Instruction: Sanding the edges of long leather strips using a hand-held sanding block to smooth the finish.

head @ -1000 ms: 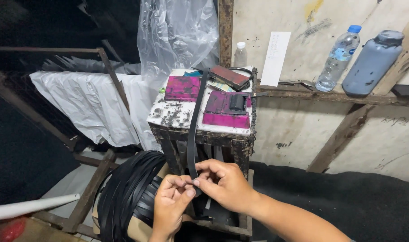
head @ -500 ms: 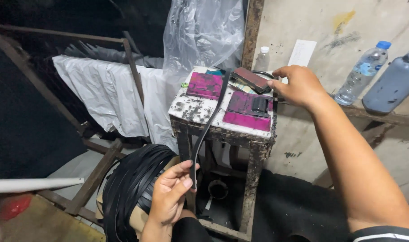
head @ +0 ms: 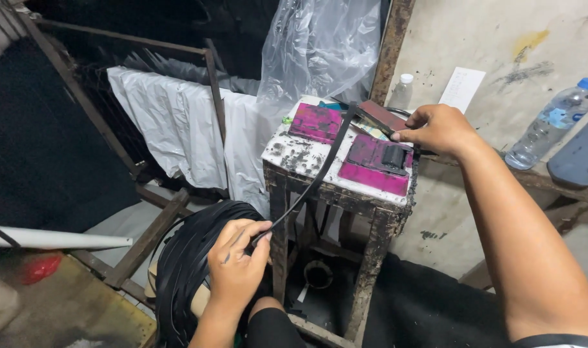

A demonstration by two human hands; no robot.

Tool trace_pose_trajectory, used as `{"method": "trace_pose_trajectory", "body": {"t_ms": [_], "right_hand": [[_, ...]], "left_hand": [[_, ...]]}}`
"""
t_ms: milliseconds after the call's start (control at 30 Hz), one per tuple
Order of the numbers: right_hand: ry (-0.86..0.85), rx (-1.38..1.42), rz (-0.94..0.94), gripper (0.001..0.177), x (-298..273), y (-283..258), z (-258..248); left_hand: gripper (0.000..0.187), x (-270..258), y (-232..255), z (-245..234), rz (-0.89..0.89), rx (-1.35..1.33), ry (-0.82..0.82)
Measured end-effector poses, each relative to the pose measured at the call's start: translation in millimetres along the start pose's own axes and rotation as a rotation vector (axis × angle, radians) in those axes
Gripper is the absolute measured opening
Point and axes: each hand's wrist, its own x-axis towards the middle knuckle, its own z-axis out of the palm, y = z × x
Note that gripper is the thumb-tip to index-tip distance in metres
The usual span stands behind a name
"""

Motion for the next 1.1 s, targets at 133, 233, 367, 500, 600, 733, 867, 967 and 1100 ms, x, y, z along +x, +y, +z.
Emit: {"method": "trace_pose_trajectory", "body": {"t_ms": [133,233,367,500,600,733,867,967,1100], "right_hand": [[-0.016,0.004,-0.02,0.049,7,0,2],[0.009,0.096,-0.013,0.042,5,-1,3],[0.227,0.238,-0.1,0.042,-7,5,-9],[0.488,0.607,-0.31,0.033,-51,13,-24],[0.511,1.043,-0.417,0.048,-109,28,-9],[0.483,1.065,-0.607,0.055,-197,18,60],[0.37,0.933,-0.728,0.042,-232,-5,122],[0.38,0.838,-0.77,0.043,-229,-14,153],[0.366,0.647,-1.043,0.046,-244,-25,165]], "left_hand": [[0.015,-15,-8,5,-0.199,-0.158,-0.045],[0.019,-26,-18,11,-0.246,-0.317,-0.022],[0.03,-31,-17,12,-0.592,-0.61,-0.12],[0.033,-40,-22,17,-0.71,-1.002,-0.063],[0.049,-55,-33,18,-0.694,-1.361,-0.035],[0.031,-73,-40,31,-0.99,-1.404,0.081],[0.039,-80,-20,30,-0.925,-1.403,-0.087],[0.052,-82,-6,26,-0.912,-1.425,-0.144],[0.065,-91,-2,20,-0.95,-1.435,-0.163]]}}
